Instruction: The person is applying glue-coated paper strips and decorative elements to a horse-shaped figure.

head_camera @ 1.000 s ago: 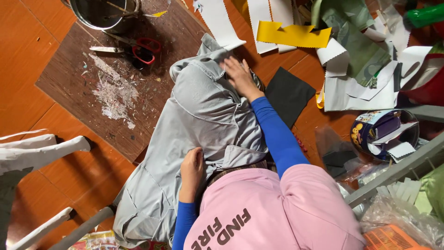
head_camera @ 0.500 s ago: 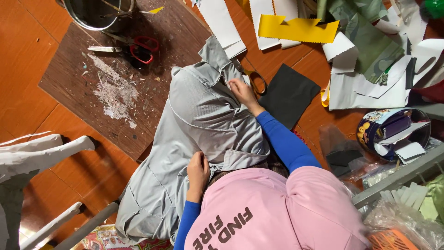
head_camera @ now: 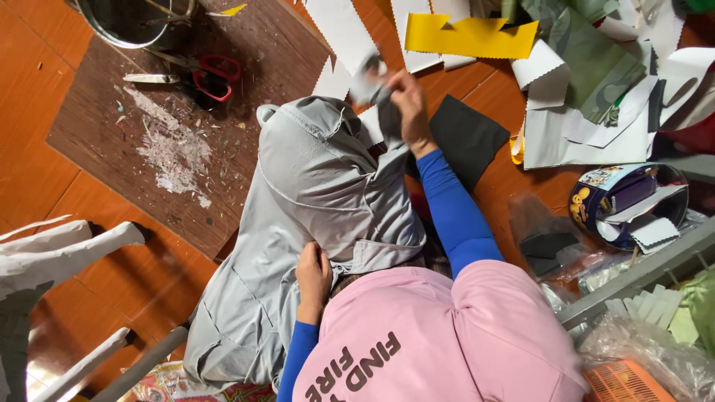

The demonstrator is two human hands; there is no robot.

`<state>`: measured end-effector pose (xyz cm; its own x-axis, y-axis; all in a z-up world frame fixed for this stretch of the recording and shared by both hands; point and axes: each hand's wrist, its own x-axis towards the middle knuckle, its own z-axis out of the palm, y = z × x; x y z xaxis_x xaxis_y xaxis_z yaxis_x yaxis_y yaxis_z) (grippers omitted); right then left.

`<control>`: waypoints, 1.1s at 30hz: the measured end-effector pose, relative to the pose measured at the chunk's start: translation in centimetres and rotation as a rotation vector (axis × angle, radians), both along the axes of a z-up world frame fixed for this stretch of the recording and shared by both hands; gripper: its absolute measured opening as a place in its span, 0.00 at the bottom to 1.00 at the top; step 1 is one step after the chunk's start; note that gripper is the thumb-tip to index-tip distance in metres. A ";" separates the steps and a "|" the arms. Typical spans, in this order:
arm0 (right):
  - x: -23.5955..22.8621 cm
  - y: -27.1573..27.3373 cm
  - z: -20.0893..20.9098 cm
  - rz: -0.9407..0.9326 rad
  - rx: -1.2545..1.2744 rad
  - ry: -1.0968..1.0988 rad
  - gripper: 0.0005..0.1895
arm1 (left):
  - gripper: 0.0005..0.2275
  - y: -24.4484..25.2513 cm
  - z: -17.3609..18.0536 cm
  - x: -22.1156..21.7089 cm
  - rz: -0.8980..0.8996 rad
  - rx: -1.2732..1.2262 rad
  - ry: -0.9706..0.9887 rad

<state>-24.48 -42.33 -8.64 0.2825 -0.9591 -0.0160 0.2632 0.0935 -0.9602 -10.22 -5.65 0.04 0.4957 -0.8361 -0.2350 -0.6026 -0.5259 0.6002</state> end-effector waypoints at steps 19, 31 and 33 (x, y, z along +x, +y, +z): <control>4.0 -0.3 -4.2 0.125 -0.430 1.163 0.30 | 0.05 0.4 -0.5 0.1 0.027 0.005 -0.021; -2.0 -0.4 -6.3 -0.092 -0.050 0.685 0.10 | 0.04 -0.1 -0.3 0.3 0.055 -0.023 0.009; -3.8 -1.9 -5.9 -0.129 -0.113 0.719 0.11 | 0.04 0.1 -0.2 0.2 0.057 -0.026 0.005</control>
